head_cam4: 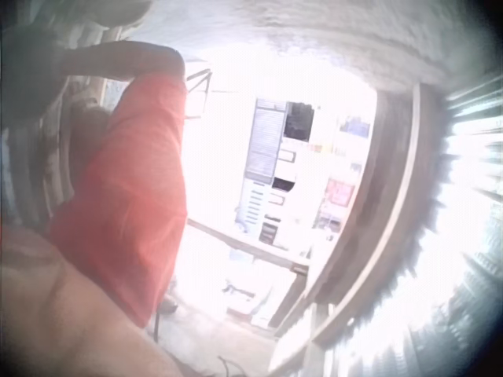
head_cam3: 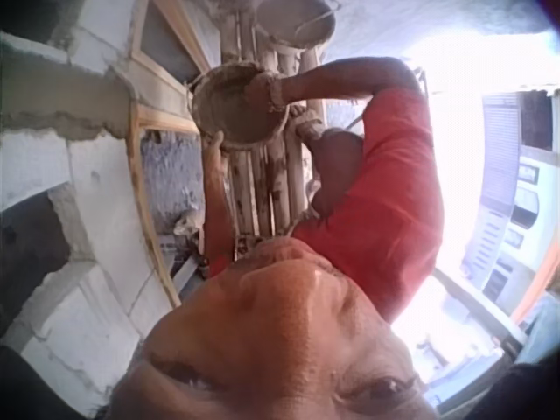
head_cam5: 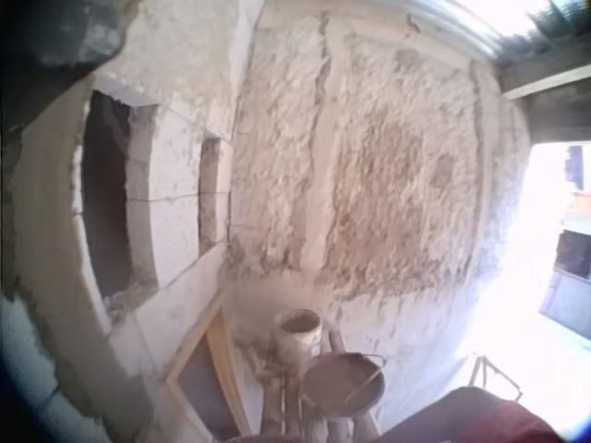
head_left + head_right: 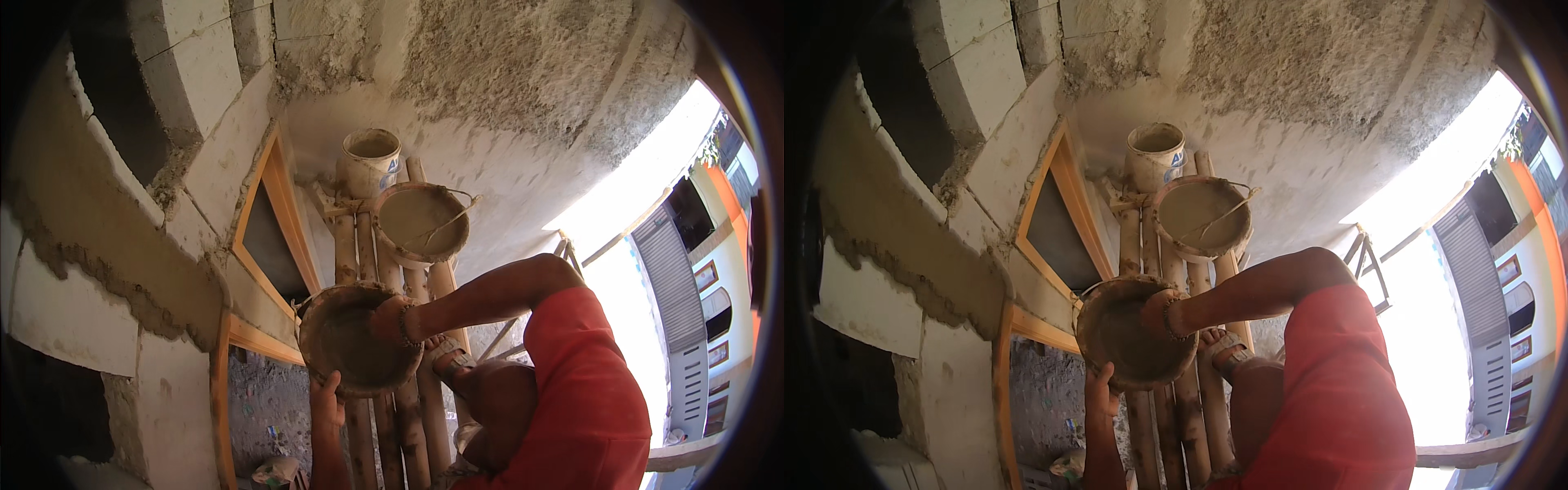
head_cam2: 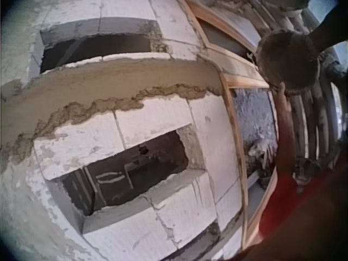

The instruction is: The person applies wet mortar to a white brick wall using a trowel, taking mortar from a bucket held in one hand.

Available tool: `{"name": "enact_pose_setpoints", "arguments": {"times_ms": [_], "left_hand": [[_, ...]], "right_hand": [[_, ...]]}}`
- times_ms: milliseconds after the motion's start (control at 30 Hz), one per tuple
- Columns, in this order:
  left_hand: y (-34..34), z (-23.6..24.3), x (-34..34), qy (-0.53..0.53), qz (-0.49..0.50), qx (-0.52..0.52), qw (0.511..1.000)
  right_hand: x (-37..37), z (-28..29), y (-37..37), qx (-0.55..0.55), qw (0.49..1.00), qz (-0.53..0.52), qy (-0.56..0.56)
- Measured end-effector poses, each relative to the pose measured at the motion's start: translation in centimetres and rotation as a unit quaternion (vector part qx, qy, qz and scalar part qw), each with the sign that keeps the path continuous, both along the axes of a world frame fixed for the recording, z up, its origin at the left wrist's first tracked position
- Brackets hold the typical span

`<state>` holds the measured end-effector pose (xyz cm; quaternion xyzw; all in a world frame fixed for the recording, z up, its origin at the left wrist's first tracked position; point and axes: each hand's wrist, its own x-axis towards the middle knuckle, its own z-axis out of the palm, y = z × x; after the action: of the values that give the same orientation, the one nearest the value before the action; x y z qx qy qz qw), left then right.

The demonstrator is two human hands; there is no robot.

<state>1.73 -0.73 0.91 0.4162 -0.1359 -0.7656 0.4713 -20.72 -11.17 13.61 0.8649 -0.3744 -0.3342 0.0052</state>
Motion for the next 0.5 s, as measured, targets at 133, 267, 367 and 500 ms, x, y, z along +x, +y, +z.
{"name": "enact_pose_setpoints", "arguments": {"times_ms": [133,267,367,500], "left_hand": [[0.0,0.4,-0.5,0.004,0.007,-0.011,1.0],[-0.1,0.3,-0.5,0.026,0.003,-0.039,0.999],[-0.1,1.0,-0.6,0.008,-0.004,-0.005,1.0],[0.1,1.3,0.0,-0.016,0.011,-0.012,1.0]], "right_hand": [[0.4,3.1,1.5,0.135,0.99,0.048,0.003],[1.1,1.0,1.8,0.198,0.969,0.15,-0.004],[0.8,3.6,-0.7,0.184,0.968,0.163,-0.045],[0.9,8.3,-1.6,0.08,0.991,-0.038,-0.099]]}}
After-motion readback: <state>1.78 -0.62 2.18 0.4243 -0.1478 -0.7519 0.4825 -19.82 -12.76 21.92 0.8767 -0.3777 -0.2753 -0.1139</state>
